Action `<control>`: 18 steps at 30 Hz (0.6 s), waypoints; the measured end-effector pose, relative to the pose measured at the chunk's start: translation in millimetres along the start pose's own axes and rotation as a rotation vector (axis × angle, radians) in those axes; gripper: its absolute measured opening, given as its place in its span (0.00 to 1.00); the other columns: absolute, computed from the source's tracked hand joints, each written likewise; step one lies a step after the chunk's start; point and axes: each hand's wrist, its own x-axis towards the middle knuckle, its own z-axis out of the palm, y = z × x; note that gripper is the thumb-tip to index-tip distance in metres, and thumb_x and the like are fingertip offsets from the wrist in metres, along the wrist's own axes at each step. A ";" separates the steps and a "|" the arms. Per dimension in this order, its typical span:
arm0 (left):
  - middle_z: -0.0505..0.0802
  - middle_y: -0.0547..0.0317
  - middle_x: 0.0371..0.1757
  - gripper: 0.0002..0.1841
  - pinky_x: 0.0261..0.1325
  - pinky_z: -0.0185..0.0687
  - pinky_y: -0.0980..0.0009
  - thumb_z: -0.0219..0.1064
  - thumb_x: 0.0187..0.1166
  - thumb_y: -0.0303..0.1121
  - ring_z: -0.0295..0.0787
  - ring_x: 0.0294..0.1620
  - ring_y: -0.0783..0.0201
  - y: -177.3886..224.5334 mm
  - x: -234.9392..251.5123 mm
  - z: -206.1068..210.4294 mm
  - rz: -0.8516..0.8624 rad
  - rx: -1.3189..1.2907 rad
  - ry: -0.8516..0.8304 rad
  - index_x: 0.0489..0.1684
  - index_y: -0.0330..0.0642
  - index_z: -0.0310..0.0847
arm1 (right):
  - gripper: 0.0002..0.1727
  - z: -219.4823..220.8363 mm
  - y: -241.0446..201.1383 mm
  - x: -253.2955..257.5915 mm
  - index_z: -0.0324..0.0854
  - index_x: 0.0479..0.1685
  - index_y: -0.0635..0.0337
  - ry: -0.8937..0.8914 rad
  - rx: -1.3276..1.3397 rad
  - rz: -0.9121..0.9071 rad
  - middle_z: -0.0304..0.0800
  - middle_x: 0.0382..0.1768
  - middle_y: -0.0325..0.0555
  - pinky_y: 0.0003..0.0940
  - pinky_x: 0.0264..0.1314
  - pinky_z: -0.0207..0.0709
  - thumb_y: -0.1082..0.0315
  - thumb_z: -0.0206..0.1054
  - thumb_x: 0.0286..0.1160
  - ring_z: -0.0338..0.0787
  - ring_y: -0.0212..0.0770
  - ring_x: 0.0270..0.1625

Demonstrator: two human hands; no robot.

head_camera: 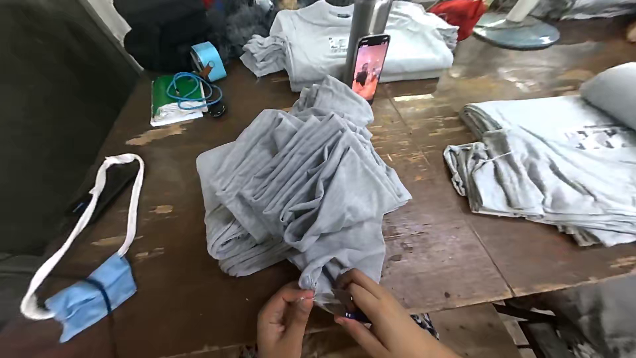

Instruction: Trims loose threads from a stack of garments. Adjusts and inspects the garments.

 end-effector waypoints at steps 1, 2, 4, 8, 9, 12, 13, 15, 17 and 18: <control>0.95 0.78 0.48 0.08 0.55 0.87 0.81 0.67 0.83 0.42 0.91 0.49 0.81 -0.2 -1.0 -1.4 -0.004 -0.018 -0.004 0.51 0.60 0.92 | 0.20 0.1 -0.8 -1.8 0.79 0.38 0.60 -0.003 -0.012 0.001 0.83 0.47 0.51 0.26 0.45 0.81 0.50 0.61 0.86 0.84 0.36 0.44; 0.96 0.78 0.48 0.09 0.55 0.87 0.80 0.67 0.83 0.43 0.91 0.49 0.81 -0.6 -1.6 -2.7 -0.009 -0.037 -0.008 0.51 0.60 0.92 | 0.19 0.1 -1.7 -3.4 0.79 0.36 0.59 -0.007 -0.030 0.007 0.83 0.47 0.50 0.26 0.43 0.81 0.51 0.62 0.85 0.84 0.36 0.43; 0.96 0.77 0.48 0.09 0.56 0.88 0.78 0.68 0.82 0.44 0.91 0.48 0.80 -1.3 -2.0 -5.1 -0.025 -0.086 -0.015 0.50 0.59 0.92 | 0.19 -0.1 -4.1 -5.0 0.79 0.33 0.59 -0.013 -0.078 0.023 0.83 0.46 0.50 0.27 0.41 0.81 0.52 0.64 0.83 0.84 0.37 0.42; 0.95 0.77 0.50 0.07 0.56 0.86 0.81 0.70 0.81 0.41 0.90 0.51 0.82 -0.5 -1.1 -6.5 0.002 -0.135 -0.068 0.50 0.58 0.92 | 0.21 3.9 -6.2 -3.1 0.79 0.29 0.58 0.017 -0.135 0.032 0.83 0.43 0.50 0.29 0.37 0.80 0.50 0.63 0.83 0.83 0.38 0.39; 0.95 0.78 0.51 0.07 0.55 0.85 0.83 0.70 0.80 0.40 0.90 0.51 0.83 -0.3 -0.9 -5.9 0.011 -0.126 -0.075 0.49 0.59 0.92 | 0.22 5.7 -7.0 -2.0 0.80 0.29 0.58 0.028 -0.145 0.036 0.84 0.42 0.49 0.30 0.38 0.80 0.49 0.62 0.83 0.84 0.38 0.39; 0.95 0.74 0.52 0.06 0.54 0.86 0.83 0.72 0.79 0.37 0.90 0.51 0.81 -1.3 -1.6 -2.7 0.028 -0.120 -0.075 0.47 0.56 0.92 | 0.24 10.6 -9.8 2.9 0.80 0.28 0.56 0.049 -0.168 0.028 0.85 0.41 0.48 0.31 0.41 0.80 0.46 0.59 0.85 0.85 0.40 0.42; 0.95 0.73 0.52 0.06 0.54 0.87 0.82 0.73 0.79 0.36 0.90 0.51 0.80 -1.4 -1.8 -1.7 0.031 -0.112 -0.074 0.47 0.55 0.93 | 0.24 12.0 -10.1 4.1 0.80 0.28 0.56 0.051 -0.165 0.022 0.85 0.41 0.47 0.31 0.41 0.80 0.46 0.57 0.86 0.84 0.40 0.43; 0.94 0.72 0.52 0.06 0.54 0.87 0.82 0.72 0.79 0.34 0.90 0.52 0.79 -1.2 -2.4 -0.7 0.038 -0.103 -0.076 0.47 0.53 0.93 | 0.25 14.0 -10.2 5.1 0.80 0.28 0.56 0.046 -0.171 0.016 0.85 0.40 0.47 0.32 0.43 0.80 0.47 0.55 0.87 0.84 0.41 0.44; 0.94 0.72 0.52 0.06 0.55 0.87 0.82 0.72 0.79 0.34 0.90 0.53 0.79 -2.1 -2.2 -1.0 0.048 -0.093 -0.080 0.48 0.53 0.92 | 0.25 15.0 -10.1 6.2 0.80 0.28 0.56 0.050 -0.182 0.015 0.84 0.38 0.46 0.32 0.42 0.79 0.48 0.53 0.89 0.84 0.42 0.44; 0.94 0.72 0.52 0.06 0.55 0.87 0.82 0.72 0.79 0.34 0.89 0.53 0.79 -2.6 -2.1 -1.1 0.051 -0.087 -0.078 0.48 0.53 0.92 | 0.26 14.4 -9.7 6.6 0.80 0.27 0.56 0.047 -0.178 0.013 0.83 0.37 0.46 0.32 0.42 0.79 0.48 0.52 0.89 0.84 0.41 0.43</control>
